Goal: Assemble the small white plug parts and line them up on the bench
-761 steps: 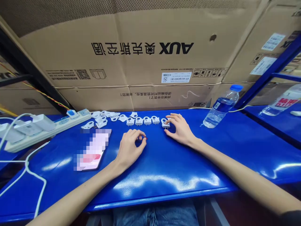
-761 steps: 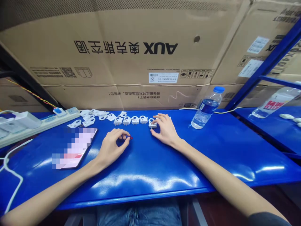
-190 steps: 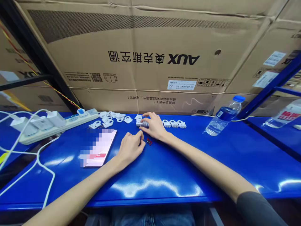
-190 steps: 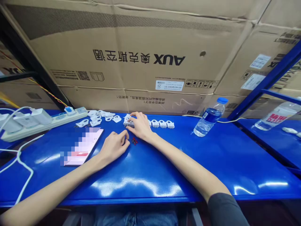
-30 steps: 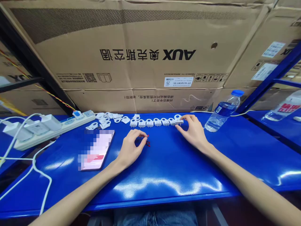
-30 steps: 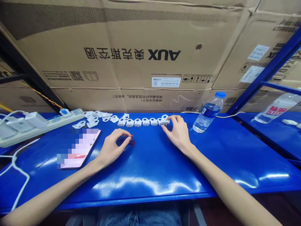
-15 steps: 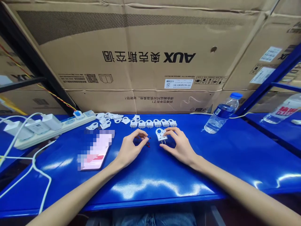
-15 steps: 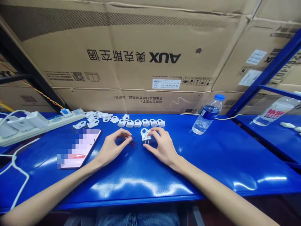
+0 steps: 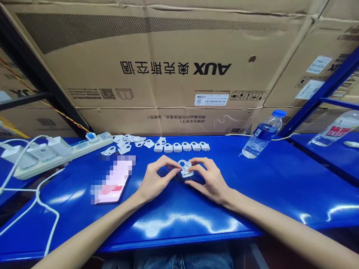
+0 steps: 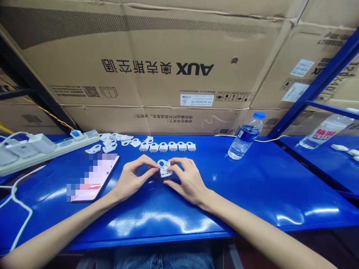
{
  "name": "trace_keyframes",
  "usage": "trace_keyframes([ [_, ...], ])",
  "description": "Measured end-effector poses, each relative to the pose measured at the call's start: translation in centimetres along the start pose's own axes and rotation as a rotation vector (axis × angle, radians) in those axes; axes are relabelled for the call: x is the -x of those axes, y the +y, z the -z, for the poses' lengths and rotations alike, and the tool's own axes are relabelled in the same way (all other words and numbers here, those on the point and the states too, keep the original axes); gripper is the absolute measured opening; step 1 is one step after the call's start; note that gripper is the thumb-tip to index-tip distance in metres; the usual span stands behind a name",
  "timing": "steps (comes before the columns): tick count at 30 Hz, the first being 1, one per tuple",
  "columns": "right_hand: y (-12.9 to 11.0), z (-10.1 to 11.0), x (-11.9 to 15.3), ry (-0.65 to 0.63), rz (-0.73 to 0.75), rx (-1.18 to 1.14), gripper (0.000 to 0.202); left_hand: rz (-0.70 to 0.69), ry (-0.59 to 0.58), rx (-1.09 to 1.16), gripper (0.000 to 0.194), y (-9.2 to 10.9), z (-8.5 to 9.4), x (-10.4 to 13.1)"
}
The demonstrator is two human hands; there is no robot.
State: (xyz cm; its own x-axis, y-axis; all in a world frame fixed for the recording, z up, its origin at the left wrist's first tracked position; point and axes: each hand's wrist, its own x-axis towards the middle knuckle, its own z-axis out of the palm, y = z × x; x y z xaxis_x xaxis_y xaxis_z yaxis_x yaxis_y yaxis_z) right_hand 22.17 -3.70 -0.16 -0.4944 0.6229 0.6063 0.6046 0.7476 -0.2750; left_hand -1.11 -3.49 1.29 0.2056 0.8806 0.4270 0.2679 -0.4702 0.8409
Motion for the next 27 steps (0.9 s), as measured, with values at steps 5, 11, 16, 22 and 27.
trace_keyframes([
  [5,-0.39,-0.12,-0.03,-0.009,0.016,0.001,0.025,-0.045,0.023,-0.002,0.008,0.24,-0.24,0.12],
  [11,-0.50,-0.22,0.06,0.014,0.010,0.013,0.024,-0.068,0.064,-0.025,0.007,0.42,-0.29,0.18],
  [16,-0.50,-0.43,0.08,0.037,0.000,0.019,0.026,-0.086,0.062,-0.001,0.006,0.39,-0.52,0.29],
  [22,-0.60,-0.56,0.08,0.092,0.054,0.015,0.028,-0.128,0.076,-0.048,0.007,0.05,-0.70,0.37],
  [27,-0.62,-0.52,0.05,0.109,0.031,0.017,0.026,-0.163,0.069,-0.083,0.005,0.13,-0.75,0.52],
])
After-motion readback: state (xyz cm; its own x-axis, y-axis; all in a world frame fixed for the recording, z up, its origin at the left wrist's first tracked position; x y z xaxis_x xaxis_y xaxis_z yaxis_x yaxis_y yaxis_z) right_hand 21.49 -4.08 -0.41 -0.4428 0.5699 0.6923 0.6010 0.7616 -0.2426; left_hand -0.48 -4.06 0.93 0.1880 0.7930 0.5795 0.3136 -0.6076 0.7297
